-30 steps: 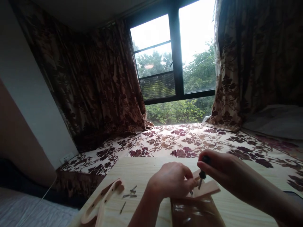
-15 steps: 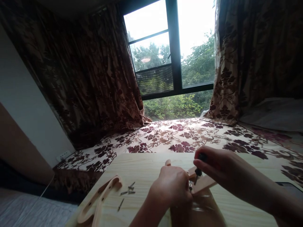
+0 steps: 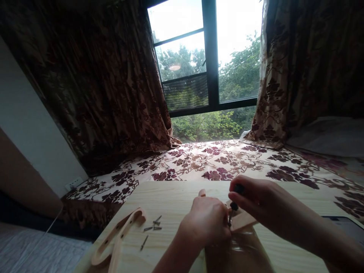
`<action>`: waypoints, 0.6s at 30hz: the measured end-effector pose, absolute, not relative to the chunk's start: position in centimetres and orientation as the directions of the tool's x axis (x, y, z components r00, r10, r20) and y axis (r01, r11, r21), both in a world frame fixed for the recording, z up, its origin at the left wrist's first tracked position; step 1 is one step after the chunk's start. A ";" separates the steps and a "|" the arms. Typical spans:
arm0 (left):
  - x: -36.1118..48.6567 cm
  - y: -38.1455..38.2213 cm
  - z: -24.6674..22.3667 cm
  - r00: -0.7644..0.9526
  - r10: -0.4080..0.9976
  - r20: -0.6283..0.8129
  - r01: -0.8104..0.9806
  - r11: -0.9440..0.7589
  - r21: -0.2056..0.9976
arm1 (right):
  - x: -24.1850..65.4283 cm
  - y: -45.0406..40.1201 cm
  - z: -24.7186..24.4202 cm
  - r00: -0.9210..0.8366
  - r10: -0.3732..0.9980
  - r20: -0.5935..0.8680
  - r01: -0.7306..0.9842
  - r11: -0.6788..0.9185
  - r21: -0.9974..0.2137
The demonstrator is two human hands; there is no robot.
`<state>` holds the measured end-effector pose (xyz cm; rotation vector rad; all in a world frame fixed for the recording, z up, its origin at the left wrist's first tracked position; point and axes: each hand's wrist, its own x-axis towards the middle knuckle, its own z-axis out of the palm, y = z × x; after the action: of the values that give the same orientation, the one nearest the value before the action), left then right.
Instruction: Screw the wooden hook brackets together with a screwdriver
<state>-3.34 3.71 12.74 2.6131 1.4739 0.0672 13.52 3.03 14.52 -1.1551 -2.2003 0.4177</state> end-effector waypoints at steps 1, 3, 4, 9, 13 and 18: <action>-3.5 3.7 12.9 0.522 0.853 -0.024 0.846 -0.513 0.147 | 13.5 3.1 14.5 -0.432 0.824 0.367 0.631 0.567 -0.530; -3.9 3.4 13.4 0.511 0.859 -0.023 0.849 -0.501 0.165 | 13.4 3.1 14.4 -0.432 0.822 0.370 0.633 0.569 -0.525; -4.3 3.1 13.8 0.493 0.870 -0.017 0.858 -0.482 0.178 | 13.4 3.2 14.3 -0.432 0.818 0.379 0.631 0.575 -0.522; -5.6 0.6 15.6 0.405 0.908 0.109 0.894 -0.418 0.161 | 13.2 3.6 14.0 -0.434 0.799 0.416 0.605 0.600 -0.523; -5.1 -1.4 14.7 0.545 0.818 0.183 0.827 -0.560 0.040 | 13.0 4.2 13.7 -0.412 0.789 0.457 0.602 0.612 -0.513; -4.0 -1.5 10.8 0.673 0.718 0.177 0.729 -0.684 -0.001 | 12.9 4.5 13.6 -0.416 0.791 0.449 0.615 0.609 -0.502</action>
<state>-4.00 -1.53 10.78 2.9383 1.2725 0.2613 12.88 4.51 13.59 -1.1016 -2.1674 0.3407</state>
